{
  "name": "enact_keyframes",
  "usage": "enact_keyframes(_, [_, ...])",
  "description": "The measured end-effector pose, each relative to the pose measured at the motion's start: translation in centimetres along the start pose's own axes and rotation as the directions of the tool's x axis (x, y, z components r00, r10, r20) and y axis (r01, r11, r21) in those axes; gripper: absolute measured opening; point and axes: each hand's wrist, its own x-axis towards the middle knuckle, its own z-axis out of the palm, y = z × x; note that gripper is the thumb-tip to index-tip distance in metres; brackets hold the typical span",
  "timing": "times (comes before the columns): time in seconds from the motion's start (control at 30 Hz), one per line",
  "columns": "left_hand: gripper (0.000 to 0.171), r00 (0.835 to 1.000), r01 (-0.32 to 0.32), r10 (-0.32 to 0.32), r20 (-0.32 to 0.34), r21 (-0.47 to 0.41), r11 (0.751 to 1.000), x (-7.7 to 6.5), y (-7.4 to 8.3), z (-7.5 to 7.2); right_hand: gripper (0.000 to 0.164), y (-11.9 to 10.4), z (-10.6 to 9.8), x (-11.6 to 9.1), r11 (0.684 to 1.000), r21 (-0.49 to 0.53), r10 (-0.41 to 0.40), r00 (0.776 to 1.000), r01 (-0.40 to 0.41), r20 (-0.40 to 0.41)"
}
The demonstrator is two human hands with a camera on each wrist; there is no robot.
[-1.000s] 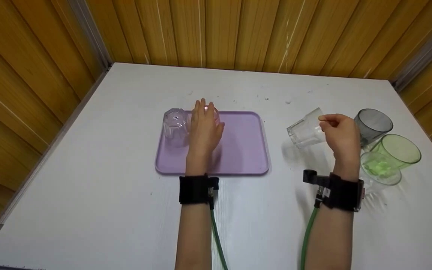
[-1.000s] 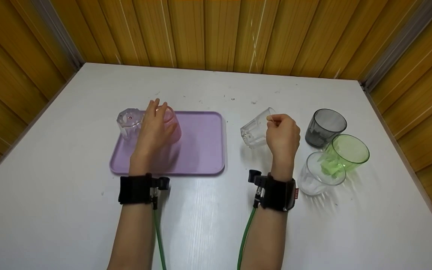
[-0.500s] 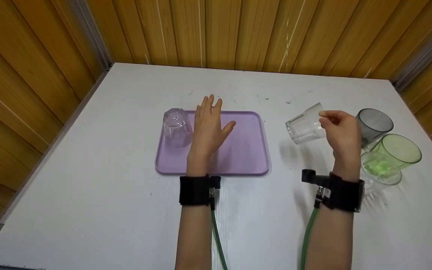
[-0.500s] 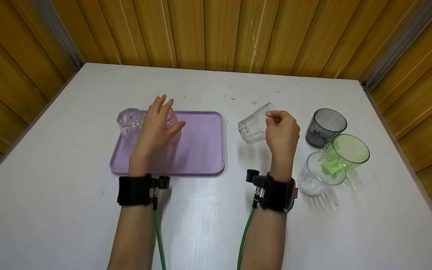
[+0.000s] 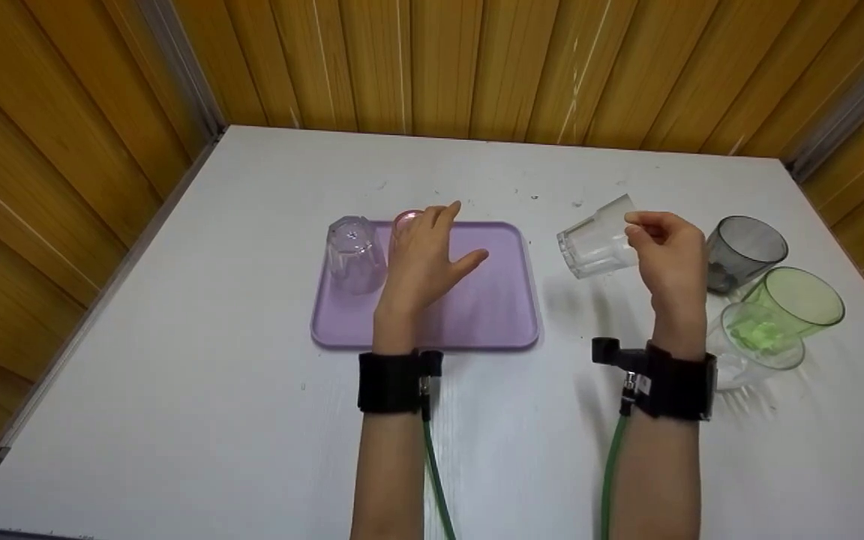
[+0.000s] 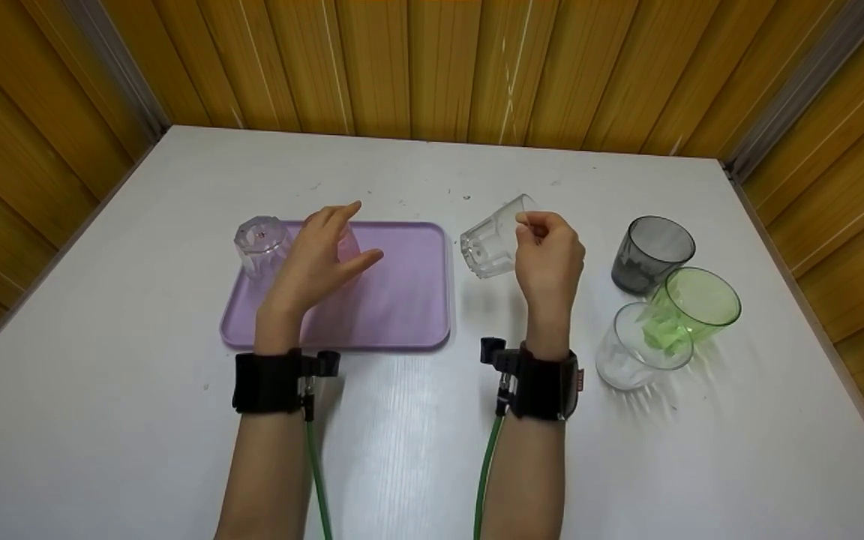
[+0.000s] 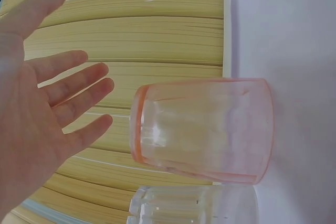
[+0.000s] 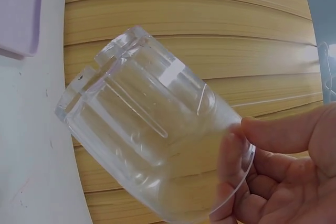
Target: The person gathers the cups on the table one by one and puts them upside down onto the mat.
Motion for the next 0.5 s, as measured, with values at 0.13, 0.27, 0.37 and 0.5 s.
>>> enact_keyframes(0.13, [0.070,1.000,0.002,-0.002,0.015,-0.004,1.000,0.0,0.1,-0.2,0.028,-0.4,0.3,-0.3,1.000,0.029,-0.010,1.000,0.010,0.008])
enact_keyframes(0.27, [0.071,0.999,0.002,-0.003,0.032,0.013,1.000,0.0,0.0,-0.4,0.027,-0.8,0.7,-0.5,1.000,0.009,-0.030,1.000,0.030,-0.002])
enact_keyframes(0.37, [0.072,0.999,-0.002,0.001,0.038,0.018,1.000,-0.1,0.1,-0.6,0.027,-1.1,1.0,-0.7,0.999,0.008,-0.043,0.999,0.043,-0.004])
enact_keyframes(0.5, [0.073,0.999,-0.008,0.008,0.034,0.010,1.000,-0.2,0.5,-0.9,0.027,-1.4,1.4,-0.8,0.998,0.049,-0.049,0.999,0.048,0.007])
